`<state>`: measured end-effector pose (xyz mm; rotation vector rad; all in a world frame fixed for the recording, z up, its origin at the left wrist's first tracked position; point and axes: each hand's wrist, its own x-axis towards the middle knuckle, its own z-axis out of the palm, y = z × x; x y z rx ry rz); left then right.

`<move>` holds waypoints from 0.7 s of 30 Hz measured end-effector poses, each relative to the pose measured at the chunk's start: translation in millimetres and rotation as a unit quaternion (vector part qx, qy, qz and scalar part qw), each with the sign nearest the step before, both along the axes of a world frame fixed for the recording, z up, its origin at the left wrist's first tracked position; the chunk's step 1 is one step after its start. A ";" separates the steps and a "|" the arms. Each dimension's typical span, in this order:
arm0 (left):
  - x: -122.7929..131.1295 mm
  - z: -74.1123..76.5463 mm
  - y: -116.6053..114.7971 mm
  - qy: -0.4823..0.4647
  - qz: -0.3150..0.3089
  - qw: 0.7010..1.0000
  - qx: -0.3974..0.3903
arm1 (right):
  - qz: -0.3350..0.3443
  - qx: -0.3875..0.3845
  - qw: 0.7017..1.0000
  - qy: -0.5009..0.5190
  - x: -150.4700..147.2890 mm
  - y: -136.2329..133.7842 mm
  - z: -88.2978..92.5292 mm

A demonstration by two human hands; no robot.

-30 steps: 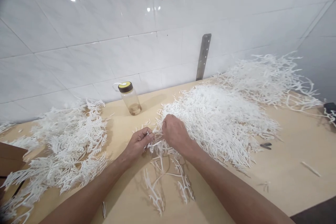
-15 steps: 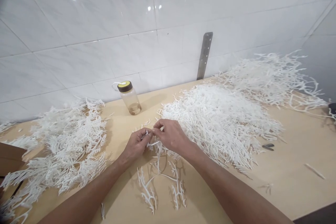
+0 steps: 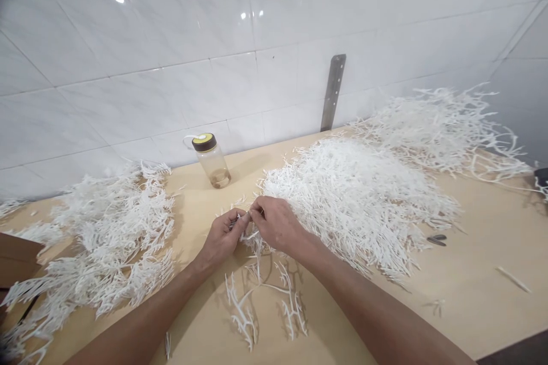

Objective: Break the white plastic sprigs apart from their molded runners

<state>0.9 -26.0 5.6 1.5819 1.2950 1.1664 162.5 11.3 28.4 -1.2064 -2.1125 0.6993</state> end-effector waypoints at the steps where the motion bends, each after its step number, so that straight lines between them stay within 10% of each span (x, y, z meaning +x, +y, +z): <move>1: -0.4 -0.3 0.1 0.009 0.006 1.000 0.004 | 0.002 0.011 1.000 -0.008 -1.2 -1.0 -1.2; 9: -0.2 0.0 -1.2 -0.003 -0.032 0.999 -0.013 | -0.095 0.120 0.982 -0.109 -1.1 7.1 -10.8; 21: -3.1 -1.3 5.4 -0.225 0.050 0.962 -0.146 | -0.216 0.079 0.967 0.114 23.2 19.1 10.7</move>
